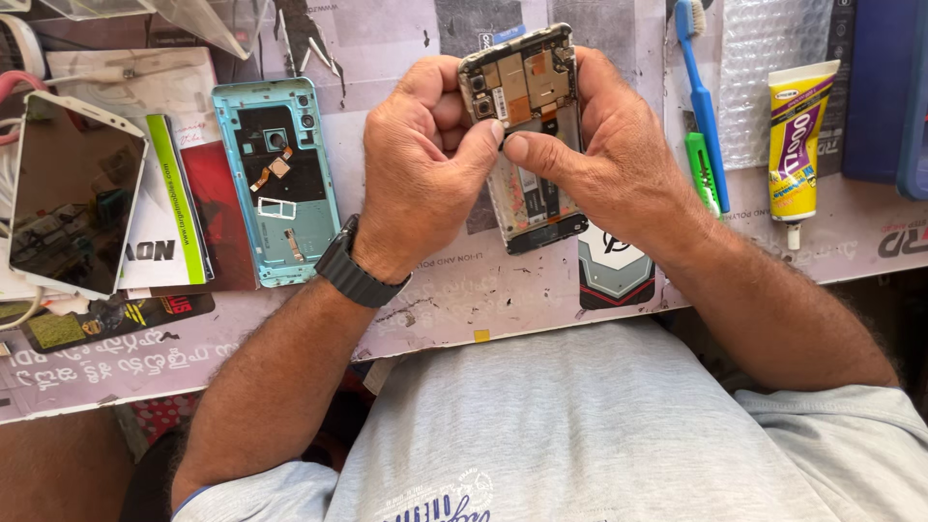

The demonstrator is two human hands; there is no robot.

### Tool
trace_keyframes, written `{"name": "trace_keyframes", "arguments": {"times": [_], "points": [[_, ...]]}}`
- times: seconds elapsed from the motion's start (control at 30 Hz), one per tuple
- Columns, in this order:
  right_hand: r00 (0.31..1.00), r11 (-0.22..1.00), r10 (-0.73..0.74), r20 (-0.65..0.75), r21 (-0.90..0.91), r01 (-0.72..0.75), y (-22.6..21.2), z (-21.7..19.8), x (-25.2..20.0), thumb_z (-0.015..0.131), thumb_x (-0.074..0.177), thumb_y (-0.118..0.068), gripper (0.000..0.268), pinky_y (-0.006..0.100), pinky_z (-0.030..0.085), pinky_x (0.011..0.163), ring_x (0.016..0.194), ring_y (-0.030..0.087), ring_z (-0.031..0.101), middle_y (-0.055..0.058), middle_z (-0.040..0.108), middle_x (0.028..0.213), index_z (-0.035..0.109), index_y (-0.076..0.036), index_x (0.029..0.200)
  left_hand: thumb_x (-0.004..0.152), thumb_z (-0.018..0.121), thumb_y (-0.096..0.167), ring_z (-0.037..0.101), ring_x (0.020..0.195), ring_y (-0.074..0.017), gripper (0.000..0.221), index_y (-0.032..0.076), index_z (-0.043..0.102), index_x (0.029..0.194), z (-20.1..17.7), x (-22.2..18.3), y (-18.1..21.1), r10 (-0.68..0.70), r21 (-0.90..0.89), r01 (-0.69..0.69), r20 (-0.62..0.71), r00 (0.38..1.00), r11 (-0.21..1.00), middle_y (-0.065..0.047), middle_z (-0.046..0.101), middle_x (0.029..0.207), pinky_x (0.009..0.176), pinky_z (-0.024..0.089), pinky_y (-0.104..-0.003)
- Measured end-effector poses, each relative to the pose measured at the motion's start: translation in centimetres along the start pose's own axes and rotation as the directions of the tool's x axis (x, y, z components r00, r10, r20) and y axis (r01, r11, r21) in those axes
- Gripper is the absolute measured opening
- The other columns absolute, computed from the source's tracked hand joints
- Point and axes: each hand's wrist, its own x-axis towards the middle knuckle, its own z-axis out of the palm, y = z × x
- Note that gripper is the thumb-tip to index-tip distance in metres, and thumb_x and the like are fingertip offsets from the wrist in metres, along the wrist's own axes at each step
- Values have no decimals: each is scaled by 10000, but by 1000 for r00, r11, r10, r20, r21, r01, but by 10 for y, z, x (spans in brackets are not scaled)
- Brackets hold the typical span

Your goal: The person applies adhesive to a small internal component and places it inside a disassembled smartphone chassis. They then apply adhesive to a new battery and insert it into the phone, pressing it into place.

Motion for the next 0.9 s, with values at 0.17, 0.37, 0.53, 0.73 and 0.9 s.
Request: {"name": "trace_keyframes", "arguments": {"times": [0.17,0.37,0.53,0.73,0.9], "points": [[994,995,-49,94,-81,57,-5,-10,-6,774,824,94,925,329,550,1095,1265,187,636,125,626,1317,238,-19,1568,1009,626,-61,748,934,-84,245,-18,550,1238,-1,2,5,-16,-10,16,-6,1000,1000,-127,766,1060,795,645,-220],[999,999,-49,25,-11,49,-4,1,-7,725,932,91,821,339,623,1035,1209,186,701,125,655,1320,247,-27,1588,1008,623,-71,745,942,-87,247,-22,552,1240,1,2,4,-6,-11,6,-8,1000,1000,-131,762,1071,798,639,-225],[996,971,-82,19,-225,84,-13,2,-12,747,877,88,869,317,632,994,1171,170,708,119,673,1239,216,-28,1555,1015,621,-79,750,971,-97,255,-23,545,1252,-1,1,4,20,-15,-20,-7,1000,1000,-128,760,1086,848,650,-232],[998,999,-25,-52,-46,23,-8,6,-12,762,878,69,854,299,649,905,1078,162,735,104,702,1200,256,-36,1558,1028,616,-69,740,992,-121,296,-37,533,1310,0,1,0,-3,-70,3,6,1000,998,-139,761,1116,862,639,-249],[996,999,-30,-84,24,33,-16,0,-19,800,886,-4,843,302,661,835,1054,150,725,110,698,1171,277,-25,1547,987,674,-13,740,1015,-124,621,-13,354,1520,5,2,9,-12,-206,31,91,996,978,-126,743,1122,875,645,-247]]}}
